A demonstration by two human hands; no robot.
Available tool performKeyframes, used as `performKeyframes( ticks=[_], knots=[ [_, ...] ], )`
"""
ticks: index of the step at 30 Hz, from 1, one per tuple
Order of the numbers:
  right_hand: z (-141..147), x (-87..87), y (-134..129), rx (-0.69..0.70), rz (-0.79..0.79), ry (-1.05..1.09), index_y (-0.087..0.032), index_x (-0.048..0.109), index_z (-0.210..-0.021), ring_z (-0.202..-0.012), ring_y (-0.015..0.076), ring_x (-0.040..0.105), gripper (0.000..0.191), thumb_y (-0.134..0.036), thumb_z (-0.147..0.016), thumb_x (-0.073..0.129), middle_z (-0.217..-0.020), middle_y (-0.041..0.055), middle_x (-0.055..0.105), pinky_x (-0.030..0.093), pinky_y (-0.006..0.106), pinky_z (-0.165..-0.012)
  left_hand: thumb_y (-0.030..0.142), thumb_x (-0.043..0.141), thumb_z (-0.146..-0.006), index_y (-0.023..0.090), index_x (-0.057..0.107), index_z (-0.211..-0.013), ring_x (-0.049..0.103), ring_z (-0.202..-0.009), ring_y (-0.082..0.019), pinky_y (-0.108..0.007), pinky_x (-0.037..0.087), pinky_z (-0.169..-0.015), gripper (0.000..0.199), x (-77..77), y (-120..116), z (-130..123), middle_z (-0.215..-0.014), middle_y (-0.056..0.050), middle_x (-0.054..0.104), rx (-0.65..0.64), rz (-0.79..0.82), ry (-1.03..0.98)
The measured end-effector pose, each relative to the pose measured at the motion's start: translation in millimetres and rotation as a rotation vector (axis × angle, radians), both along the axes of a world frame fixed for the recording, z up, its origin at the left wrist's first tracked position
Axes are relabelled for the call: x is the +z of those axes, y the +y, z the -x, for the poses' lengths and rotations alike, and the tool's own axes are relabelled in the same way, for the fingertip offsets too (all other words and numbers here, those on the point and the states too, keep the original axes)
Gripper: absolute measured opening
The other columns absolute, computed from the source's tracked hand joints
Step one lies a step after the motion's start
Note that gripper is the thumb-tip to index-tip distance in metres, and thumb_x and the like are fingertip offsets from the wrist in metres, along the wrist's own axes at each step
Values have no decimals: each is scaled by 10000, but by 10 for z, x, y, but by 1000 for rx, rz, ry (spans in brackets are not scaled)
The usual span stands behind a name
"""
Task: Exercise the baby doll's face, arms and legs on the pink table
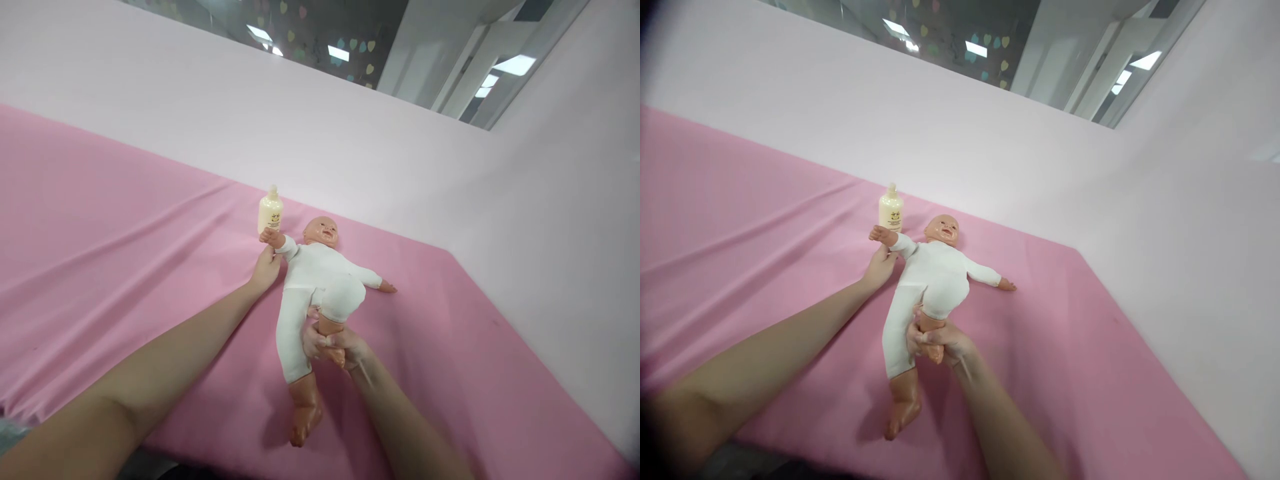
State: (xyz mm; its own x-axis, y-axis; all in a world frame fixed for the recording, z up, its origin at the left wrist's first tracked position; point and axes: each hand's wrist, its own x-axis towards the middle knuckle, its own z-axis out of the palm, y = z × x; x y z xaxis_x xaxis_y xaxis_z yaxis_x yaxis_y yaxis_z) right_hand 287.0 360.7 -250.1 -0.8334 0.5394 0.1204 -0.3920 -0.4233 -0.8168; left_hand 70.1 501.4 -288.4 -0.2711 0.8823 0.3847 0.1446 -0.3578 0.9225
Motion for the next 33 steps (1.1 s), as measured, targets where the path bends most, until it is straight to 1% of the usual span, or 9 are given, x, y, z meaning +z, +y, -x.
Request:
performKeyframes(
  ticks=[2, 6, 9, 14, 17, 21, 24, 28, 33],
  knots=[
    [0, 5, -1, 7, 16, 3, -237, 338, -973, -521, 68, 400, 470, -275, -753, 752, -656, -82, 443, 310, 206, -569, 247, 506, -825, 136, 608, -1137, 640, -1151, -294, -468, 497, -1053, 347, 3, -4, -3, -1192, -152, 704, -2, -4, 7],
    [-2, 14, -9, -15, 50, -18, -237, 329, -969, -494, 64, 386, 531, -308, -715, 790, -642, -91, 454, 285, 207, -547, 241, 497, -822, 137, 609, -1140, 645, -1140, -296, -480, 494, -1056, 352, 2, -6, -6, -1189, -151, 706, 5, 0, 22],
    [-11, 9, -8, -18, 38, -32, -237, 335, -974, -481, 63, 383, 543, -341, -711, 798, -644, -89, 484, 275, 213, -536, 234, 489, -818, 137, 613, -1137, 647, -1138, -296, -480, 497, -1054, 355, 0, -3, -1, -1190, -153, 705, 4, -6, 31],
    [-32, -24, 7, 5, 10, -25, -231, 356, -1008, -500, 68, 401, 500, -334, -738, 764, -653, -82, 520, 309, 215, -545, 249, 506, -826, 142, 612, -1182, 643, -1153, -299, -480, 494, -1057, 386, -4, -3, 0, -1201, -146, 707, -1, -11, 32],
    [-44, -43, 8, 10, 1, -30, -210, 396, -972, -519, 67, 407, 457, -332, -732, 765, -632, -73, 516, 334, 216, -557, 243, 508, -829, 136, 604, -1223, 632, -1190, -304, -476, 478, -1078, 419, -13, 0, -6, -1248, -155, 691, -9, -14, 27],
    [-61, -61, 0, 17, -32, -64, -190, 445, -927, -577, 88, 471, 391, -313, -731, 760, -669, -31, 563, 354, 220, -570, 243, 510, -836, 142, 612, -1200, 631, -1185, -297, -473, 477, -1076, 391, -32, 15, -5, -1224, -150, 700, -25, 4, 27],
    [-64, -68, -18, 33, -82, -86, -179, 477, -903, -642, 108, 534, 371, -291, -706, 769, -713, 0, 602, 384, 230, -612, 229, 499, -845, 150, 603, -1213, 625, -1197, -286, -458, 483, -1070, 390, -45, 24, 4, -1237, -145, 696, -26, -1, 27],
    [-52, -80, -42, 71, -101, -123, -177, 482, -874, -636, 91, 523, 383, -308, -695, 795, -688, -17, 584, 390, 234, -660, 211, 473, -853, 126, 582, -1255, 632, -1188, -287, -465, 482, -1068, 425, -55, 24, 17, -1267, -166, 677, -16, -9, 24],
    [-46, -75, -58, 195, -70, -116, -186, 449, -865, -590, 81, 477, 421, -351, -725, 810, -655, -26, 570, 334, 232, -603, 252, 474, -881, 134, 583, -1253, 644, -1158, -277, -460, 487, -1059, 405, -36, 11, 2, -1241, -152, 678, -20, -7, 27]
  ],
)
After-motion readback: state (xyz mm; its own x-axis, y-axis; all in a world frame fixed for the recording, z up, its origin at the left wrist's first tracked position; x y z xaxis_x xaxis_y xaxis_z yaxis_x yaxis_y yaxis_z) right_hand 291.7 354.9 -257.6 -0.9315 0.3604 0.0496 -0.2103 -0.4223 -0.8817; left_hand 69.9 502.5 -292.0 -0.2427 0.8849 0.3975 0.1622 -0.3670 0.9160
